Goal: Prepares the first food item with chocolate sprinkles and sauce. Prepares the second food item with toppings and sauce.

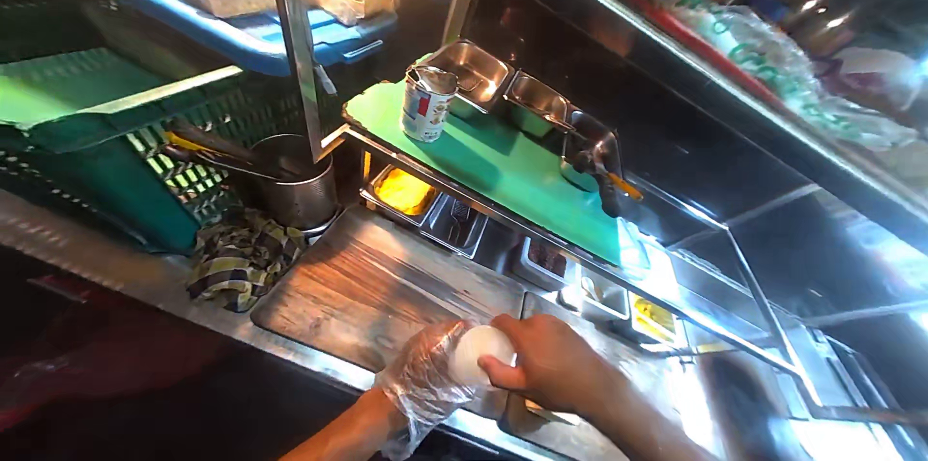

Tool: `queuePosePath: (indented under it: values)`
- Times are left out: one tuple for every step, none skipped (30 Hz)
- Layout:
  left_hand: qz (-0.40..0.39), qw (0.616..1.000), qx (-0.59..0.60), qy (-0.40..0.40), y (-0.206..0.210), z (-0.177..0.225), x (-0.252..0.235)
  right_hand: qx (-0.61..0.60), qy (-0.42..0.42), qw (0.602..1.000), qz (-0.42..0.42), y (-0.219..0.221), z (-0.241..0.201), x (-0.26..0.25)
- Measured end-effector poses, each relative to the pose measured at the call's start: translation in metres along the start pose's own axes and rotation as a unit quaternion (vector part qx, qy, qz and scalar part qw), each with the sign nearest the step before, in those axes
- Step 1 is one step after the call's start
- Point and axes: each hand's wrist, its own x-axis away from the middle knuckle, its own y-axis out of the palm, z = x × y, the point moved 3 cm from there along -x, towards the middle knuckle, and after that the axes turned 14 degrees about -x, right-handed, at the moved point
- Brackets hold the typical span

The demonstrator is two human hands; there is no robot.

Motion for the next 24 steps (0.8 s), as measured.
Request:
queuePosePath:
  values:
    - [0.000, 1.000, -0.003, -0.002, 0.003, 0.001, 0.001, -0.027, 0.059, 0.998, 0.021, 0.008, 0.005, -0.001]
    - [-0.002, 1.000, -0.007, -0.004, 0.008, 0.002, 0.001, -0.054, 0.077, 0.994, 0.053, 0.014, 0.013, 0.002]
    - [-0.005, 1.000, -0.004, -0.009, 0.010, 0.005, 0.002, -0.089, 0.054, 0.990, 0.097, 0.018, 0.022, 0.007]
    - [-0.016, 1.000, 0.012, -0.017, 0.010, 0.007, 0.002, -0.132, 0.000, 0.982, 0.138, 0.019, 0.030, 0.013]
    - [-0.027, 0.999, 0.028, -0.024, 0.008, 0.008, 0.003, -0.173, -0.067, 0.971, 0.148, 0.019, 0.037, 0.021]
    - [-0.038, 0.998, 0.046, -0.022, 0.006, 0.008, 0.003, -0.200, -0.137, 0.962, 0.126, 0.018, 0.042, 0.027]
    - [-0.049, 0.997, 0.060, -0.011, 0.005, 0.007, 0.004, -0.215, -0.199, 0.952, 0.093, 0.019, 0.044, 0.031]
    - [-0.064, 0.995, 0.070, 0.006, 0.004, 0.006, 0.004, -0.208, -0.238, 0.946, 0.070, 0.022, 0.042, 0.033]
    - [-0.085, 0.993, 0.075, 0.024, 0.003, 0.006, 0.004, -0.185, -0.254, 0.946, 0.074, 0.028, 0.039, 0.034]
    - [-0.102, 0.990, 0.085, 0.045, 0.004, 0.004, 0.003, -0.159, -0.257, 0.948, 0.105, 0.033, 0.035, 0.032]
    - [-0.117, 0.987, 0.099, 0.056, 0.006, 0.002, 0.002, -0.149, -0.232, 0.951, 0.139, 0.036, 0.032, 0.029]
    - [-0.127, 0.985, 0.103, 0.061, 0.009, 0.000, 0.003, -0.151, -0.174, 0.958, 0.171, 0.039, 0.031, 0.026]
    - [-0.131, 0.985, 0.093, 0.058, 0.011, 0.001, 0.003, -0.149, -0.081, 0.967, 0.192, 0.042, 0.031, 0.024]
    - [-0.131, 0.987, 0.075, 0.058, 0.012, 0.003, 0.004, -0.137, 0.018, 0.972, 0.191, 0.044, 0.031, 0.023]
    - [-0.126, 0.988, 0.058, 0.061, 0.012, 0.007, 0.004, -0.124, 0.080, 0.971, 0.188, 0.046, 0.033, 0.025]
    - [-0.122, 0.990, 0.049, 0.060, 0.011, 0.009, 0.003, -0.131, 0.095, 0.966, 0.199, 0.047, 0.037, 0.029]
    - [-0.122, 0.990, 0.054, 0.053, 0.011, 0.009, 0.003, -0.166, 0.062, 0.961, 0.213, 0.049, 0.041, 0.035]
    - [-0.128, 0.988, 0.071, 0.041, 0.011, 0.007, 0.004, -0.211, 0.004, 0.957, 0.200, 0.049, 0.044, 0.042]
    - [-0.134, 0.986, 0.092, 0.035, 0.012, 0.006, 0.004, -0.247, -0.055, 0.953, 0.167, 0.049, 0.046, 0.047]
    - [-0.140, 0.983, 0.108, 0.038, 0.012, 0.007, 0.004, -0.265, -0.096, 0.948, 0.146, 0.051, 0.047, 0.048]
    - [-0.146, 0.982, 0.111, 0.046, 0.012, 0.008, 0.005, -0.272, -0.109, 0.945, 0.148, 0.053, 0.047, 0.048]
    - [-0.149, 0.982, 0.109, 0.049, 0.014, 0.011, 0.007, -0.274, -0.089, 0.943, 0.165, 0.055, 0.046, 0.048]
    - [-0.147, 0.983, 0.102, 0.040, 0.016, 0.014, 0.009, -0.261, -0.033, 0.946, 0.189, 0.056, 0.044, 0.049]
    - [-0.145, 0.986, 0.079, 0.018, 0.018, 0.021, 0.010, -0.235, 0.042, 0.948, 0.210, 0.058, 0.039, 0.051]
